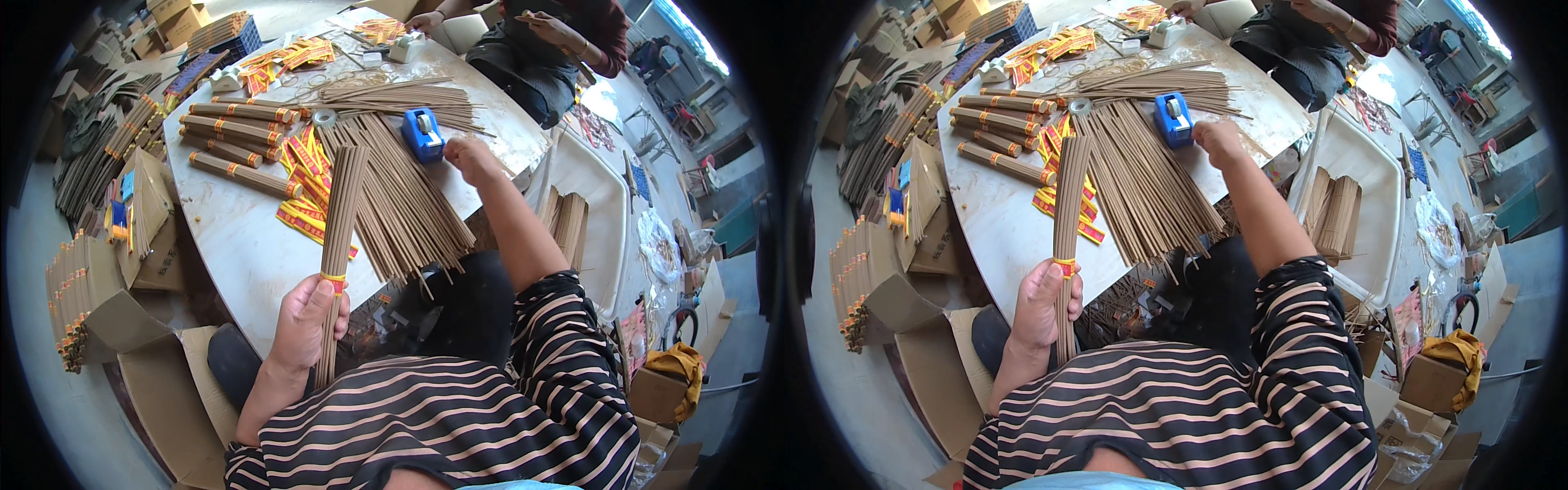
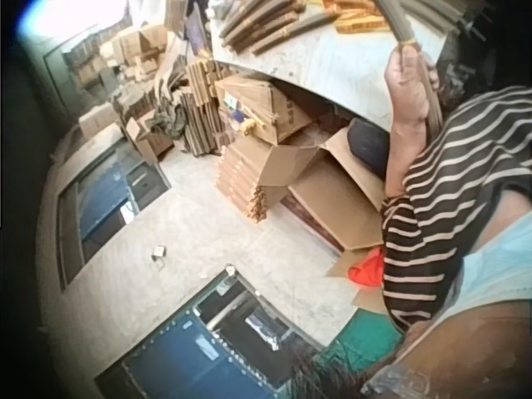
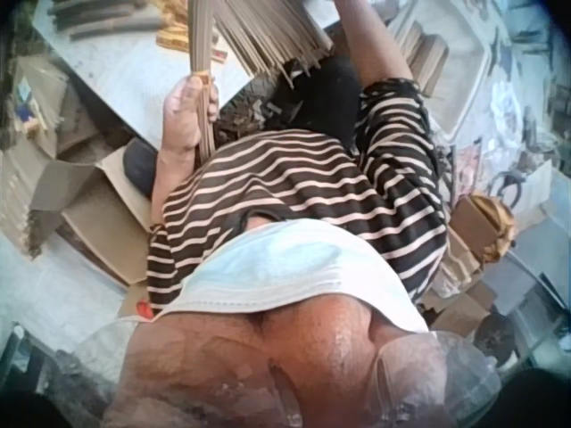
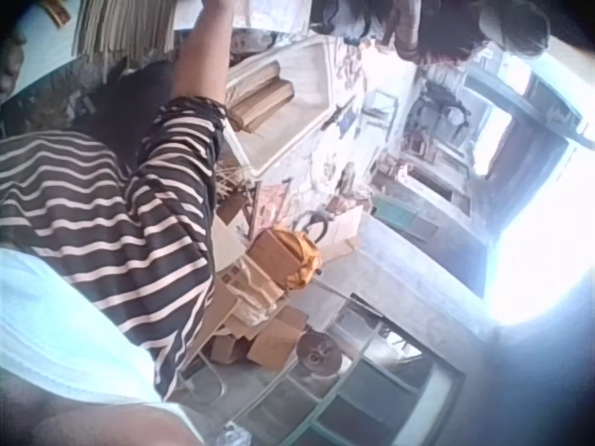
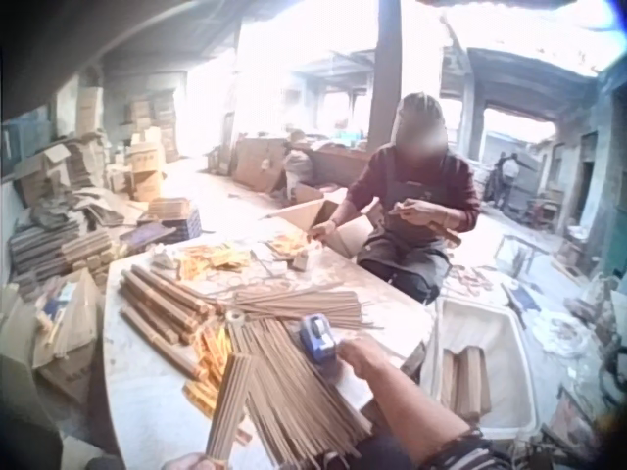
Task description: The person gathers bundles of thin wooden sticks, aligns them, wraps a small red and yellow paper label around each bundle, and secures it with a blue tape dispenser. Finished bundles are placed into a cardboard box.
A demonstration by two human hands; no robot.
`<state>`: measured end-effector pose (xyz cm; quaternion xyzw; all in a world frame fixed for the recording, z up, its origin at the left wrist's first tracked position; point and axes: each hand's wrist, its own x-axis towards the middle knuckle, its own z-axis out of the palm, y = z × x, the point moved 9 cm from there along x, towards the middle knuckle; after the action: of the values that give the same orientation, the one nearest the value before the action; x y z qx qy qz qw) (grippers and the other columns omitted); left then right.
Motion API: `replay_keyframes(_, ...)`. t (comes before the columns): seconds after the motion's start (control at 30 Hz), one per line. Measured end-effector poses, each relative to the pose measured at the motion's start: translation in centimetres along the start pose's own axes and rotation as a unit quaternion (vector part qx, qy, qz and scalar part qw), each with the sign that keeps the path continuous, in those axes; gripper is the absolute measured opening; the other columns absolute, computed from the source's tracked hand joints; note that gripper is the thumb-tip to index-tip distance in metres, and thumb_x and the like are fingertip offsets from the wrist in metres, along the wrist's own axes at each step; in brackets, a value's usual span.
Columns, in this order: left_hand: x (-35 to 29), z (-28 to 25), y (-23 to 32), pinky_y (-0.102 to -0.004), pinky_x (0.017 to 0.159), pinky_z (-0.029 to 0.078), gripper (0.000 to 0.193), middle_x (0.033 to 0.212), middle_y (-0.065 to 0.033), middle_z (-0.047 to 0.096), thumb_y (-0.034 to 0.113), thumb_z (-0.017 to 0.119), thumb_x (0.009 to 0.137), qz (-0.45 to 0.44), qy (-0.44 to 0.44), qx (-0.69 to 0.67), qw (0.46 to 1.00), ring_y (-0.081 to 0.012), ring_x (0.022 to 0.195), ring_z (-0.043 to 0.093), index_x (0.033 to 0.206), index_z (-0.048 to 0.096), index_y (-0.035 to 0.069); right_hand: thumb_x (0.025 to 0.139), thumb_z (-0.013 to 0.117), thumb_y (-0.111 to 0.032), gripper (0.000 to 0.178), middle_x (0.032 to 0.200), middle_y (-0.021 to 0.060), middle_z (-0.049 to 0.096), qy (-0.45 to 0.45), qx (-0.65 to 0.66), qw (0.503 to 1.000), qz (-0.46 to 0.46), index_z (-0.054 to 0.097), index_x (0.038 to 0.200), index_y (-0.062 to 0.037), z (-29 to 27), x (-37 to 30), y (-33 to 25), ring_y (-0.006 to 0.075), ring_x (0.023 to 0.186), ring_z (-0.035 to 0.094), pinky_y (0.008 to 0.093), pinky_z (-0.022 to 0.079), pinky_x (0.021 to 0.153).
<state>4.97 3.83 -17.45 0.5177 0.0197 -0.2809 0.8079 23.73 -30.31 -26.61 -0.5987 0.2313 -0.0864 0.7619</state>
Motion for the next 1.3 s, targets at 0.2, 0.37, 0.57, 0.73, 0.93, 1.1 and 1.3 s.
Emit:
replay_keyframes(0.2, -0.5, -0.3, 1.4, -0.0193, 0.048, 0.04, 0.03, 0.071, -0.0036, 0.052, 0.031, 0.048, 0.093, 0.022, 0.011, -0.013, 1.0, -0.0079, 0.055, 0.047, 0.099, 0.049, 0.001, 0.079, 0.06, -0.019, 0.016, 0.096, 0.0057, 0.061, -0.167, -0.038, 0.981, 0.089, 0.061, 0.089, -0.0065, 1.9, -5.4, -4.3, 0.0173, 0.096, 0.055, 0.0352, 0.04, 0.089)
replay_keyframes(0.37, -1.8, -0.5, 1.6, -0.0193, 0.045, 0.041, 0.031, 0.072, -0.0045, 0.053, 0.03, 0.051, 0.092, 0.027, 0.032, -0.029, 0.999, -0.0078, 0.053, 0.049, 0.1, 0.05, 0.0, 0.081, 0.064, -0.021, 0.016, 0.1, 0.0076, 0.057, -0.387, -0.015, 0.922, 0.012, 0.057, 0.075, -0.0088, 8.8, -18.5, -8.8, 0.0189, 0.102, 0.052, 0.0386, 0.038, 0.093)
replay_keyframes(0.57, -4.0, 0.6, 2.1, -0.019, 0.045, 0.039, 0.03, 0.069, -0.0029, 0.053, 0.029, 0.054, 0.09, 0.051, 0.017, 0.001, 0.999, -0.0068, 0.052, 0.048, 0.098, 0.05, 0.0, 0.08, 0.067, -0.021, 0.018, 0.079, 0.0018, 0.049, -0.56, -0.101, 0.817, -0.092, 0.058, 0.072, -0.0079, 15.1, -30.7, -9.5, 0.0128, 0.082, 0.043, 0.0279, 0.035, 0.079)
replay_keyframes(0.73, -6.1, 0.6, 2.5, -0.0167, 0.042, 0.037, 0.024, 0.066, -0.0006, 0.051, 0.023, 0.055, 0.091, 0.088, 0.036, 0.042, 0.995, -0.0038, 0.048, 0.045, 0.096, 0.051, -0.001, 0.083, 0.065, -0.019, 0.015, 0.078, -0.0013, 0.054, -0.595, -0.14, 0.771, -0.179, 0.06, 0.079, -0.0055, 17.5, -34.5, -9.1, 0.0116, 0.083, 0.047, 0.0268, 0.037, 0.077)
replay_keyframes(0.93, -7.3, 0.3, 2.8, -0.0173, 0.042, 0.036, 0.028, 0.065, 0.0003, 0.05, 0.022, 0.057, 0.089, 0.122, 0.044, 0.098, 0.987, -0.0037, 0.047, 0.043, 0.1, 0.051, -0.003, 0.081, 0.067, -0.021, 0.016, 0.075, -0.0015, 0.055, -0.59, -0.166, 0.785, -0.096, 0.061, 0.077, -0.0061, 18.9, -35.9, -7.9, 0.0109, 0.077, 0.046, 0.0269, 0.037, 0.074)
replay_keyframes(1.1, -7.9, 0.4, 2.8, -0.0181, 0.043, 0.037, 0.028, 0.065, -0.0001, 0.051, 0.021, 0.059, 0.088, 0.136, 0.045, 0.112, 0.983, -0.0038, 0.049, 0.044, 0.1, 0.051, -0.003, 0.08, 0.067, -0.021, 0.019, 0.076, -0.0009, 0.054, -0.561, -0.192, 0.803, -0.063, 0.062, 0.076, -0.0041, 19.0, -35.8, -7.4, 0.0096, 0.076, 0.046, 0.0247, 0.037, 0.069)
replay_keyframes(1.3, -8.1, 0.6, 2.8, -0.0171, 0.045, 0.038, 0.026, 0.068, 0.0007, 0.049, 0.02, 0.057, 0.089, 0.139, 0.028, 0.134, 0.981, -0.0037, 0.051, 0.044, 0.102, 0.049, -0.001, 0.083, 0.065, -0.018, 0.016, 0.076, -0.0014, 0.056, -0.547, -0.22, 0.802, -0.093, 0.062, 0.079, -0.0025, 19.1, -35.7, -7.4, 0.0068, 0.071, 0.049, 0.0223, 0.041, 0.063)
